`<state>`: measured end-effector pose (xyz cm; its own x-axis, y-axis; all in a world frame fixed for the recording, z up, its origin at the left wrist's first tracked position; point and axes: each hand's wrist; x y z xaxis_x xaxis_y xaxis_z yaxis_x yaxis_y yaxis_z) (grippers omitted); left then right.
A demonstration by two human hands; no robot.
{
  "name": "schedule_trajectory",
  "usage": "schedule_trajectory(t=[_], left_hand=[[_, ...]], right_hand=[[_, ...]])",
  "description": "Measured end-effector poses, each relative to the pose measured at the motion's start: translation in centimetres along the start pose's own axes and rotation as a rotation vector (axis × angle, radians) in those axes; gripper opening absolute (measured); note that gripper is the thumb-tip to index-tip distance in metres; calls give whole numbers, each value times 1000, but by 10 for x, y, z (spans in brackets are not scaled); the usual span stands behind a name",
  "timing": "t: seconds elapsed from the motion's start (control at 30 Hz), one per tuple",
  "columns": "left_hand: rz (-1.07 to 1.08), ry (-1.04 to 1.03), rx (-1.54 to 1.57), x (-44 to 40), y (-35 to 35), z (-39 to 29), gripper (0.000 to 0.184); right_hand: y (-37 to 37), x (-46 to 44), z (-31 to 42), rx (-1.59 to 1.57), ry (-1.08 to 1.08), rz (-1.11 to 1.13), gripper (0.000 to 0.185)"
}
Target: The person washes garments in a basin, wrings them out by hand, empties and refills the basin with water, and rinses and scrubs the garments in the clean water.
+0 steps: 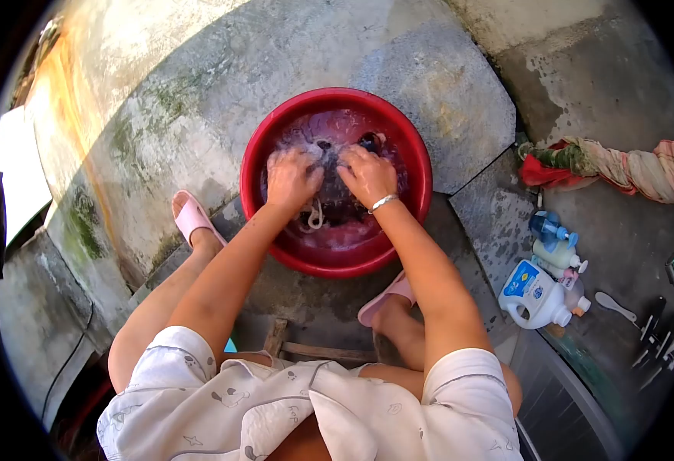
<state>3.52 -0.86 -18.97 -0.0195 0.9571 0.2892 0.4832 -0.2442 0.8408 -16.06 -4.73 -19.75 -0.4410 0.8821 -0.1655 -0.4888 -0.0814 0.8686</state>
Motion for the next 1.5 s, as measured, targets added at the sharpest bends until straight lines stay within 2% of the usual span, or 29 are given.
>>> schedule_trajectory(t=[0.03, 0.07, 0.1, 0.17, 0.2, 0.23, 0.3, 0.37, 0.4, 0.43, 0.47, 0.5, 0.57, 0.6, 0.8, 0.87, 0.9, 0.97, 1.03, 1.1, 1.13, 1.17, 1.23, 1.27, 1.3, 1.37, 1.43, 1.5], left_hand=[[-259, 13, 137, 0, -1, 0, 51], [-258, 141, 255, -3, -8, -1, 61], [-260, 138, 257, -7, -21, 1, 61], [-49, 536, 703, -16, -41, 3, 73], [38, 650, 859, -18, -43, 0, 70], [37, 644, 857, -18, -41, -1, 70], [247, 923, 1470, -16, -29, -6, 67], [534, 935, 1832, -11, -17, 3, 44], [513, 789, 1795, -16, -48, 32, 42], [491, 647, 1754, -25, -99, 65, 40], [487, 461, 1566, -37, -134, 80, 30], [527, 506, 1698, -23, -113, 72, 29], [581, 594, 1969, 9, -64, 50, 29], [575, 579, 2032, 16, -55, 45, 29], [371, 409, 2311, 23, -19, -10, 28], [347, 604, 2177, 22, -3, -24, 28], [367, 782, 2045, 20, 3, -32, 29], [404, 733, 1736, 28, 19, -38, 29], [395, 732, 1647, 34, 39, -45, 29], [163, 531, 1406, 28, 42, -32, 23], [26, 470, 1053, 17, 31, -16, 32], [-12, 430, 864, 19, 43, -14, 34], [-219, 267, 534, 23, 45, -5, 41], [-292, 125, 390, 28, 47, -4, 57], [-289, 132, 389, 32, 46, -6, 57], [-344, -107, 16, 42, 42, -15, 71], [-97, -167, -115, 49, 26, -14, 96], [115, -171, -262, 53, 9, -13, 109]], right_hand=[[9, -6, -1, 34, -85, 16, 40], [3, -7, -4, -4, -185, -39, 48], [-7, -5, -4, -43, -282, -96, 57], [-37, 1, 11, -109, -538, 56, 75], [-61, 2, 7, -364, -607, 89, 81], [-69, 0, 19, -512, -607, 46, 68], [-75, 2, 34, -879, -517, 38, 46], [-37, -3, 68, -1015, -628, 129, 29], [-37, 0, 79, -860, -296, -34, 26], [-25, 0, 99, -748, -299, -26, 24], [-13, 1, 118, -730, -310, -23, 23], [-3, 1, 134, -712, -317, -22, 22], [9, 0, 158, -565, -180, -95, 17], [10, -3, 164, -526, -79, -237, 15], [27, -33, 141, -260, -26, -261, 15], [23, -39, 128, -233, -58, -225, 14], [19, -42, 118, -179, -104, -246, 15], [21, -46, 96, -89, -186, -247, 16], [29, -41, 62, 37, -254, -138, 17], [43, -28, 40, 75, -271, -68, 22], [49, -22, 31, 124, -263, -64, 24], [55, -18, 23, 172, -256, -62, 25], [70, -12, 13, 249, -272, -10, 27], [79, -11, 14, 246, -311, 139, 34], [78, -5, 16, 243, -310, 146, 34], [76, 9, 20, 372, -33, -2, 46], [63, 23, 26, 332, 107, 134, 69], [40, 41, 37, 240, 142, 323, 81]])
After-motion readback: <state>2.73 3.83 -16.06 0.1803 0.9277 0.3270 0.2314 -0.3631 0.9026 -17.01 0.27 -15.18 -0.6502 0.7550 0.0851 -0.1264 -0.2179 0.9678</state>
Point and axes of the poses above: each hand's wrist, its own x-axis away from the middle knuckle, its own y-axis out of the back of the hand, z = x × y, and after that the axes turned 7 degrees about y, right-handed
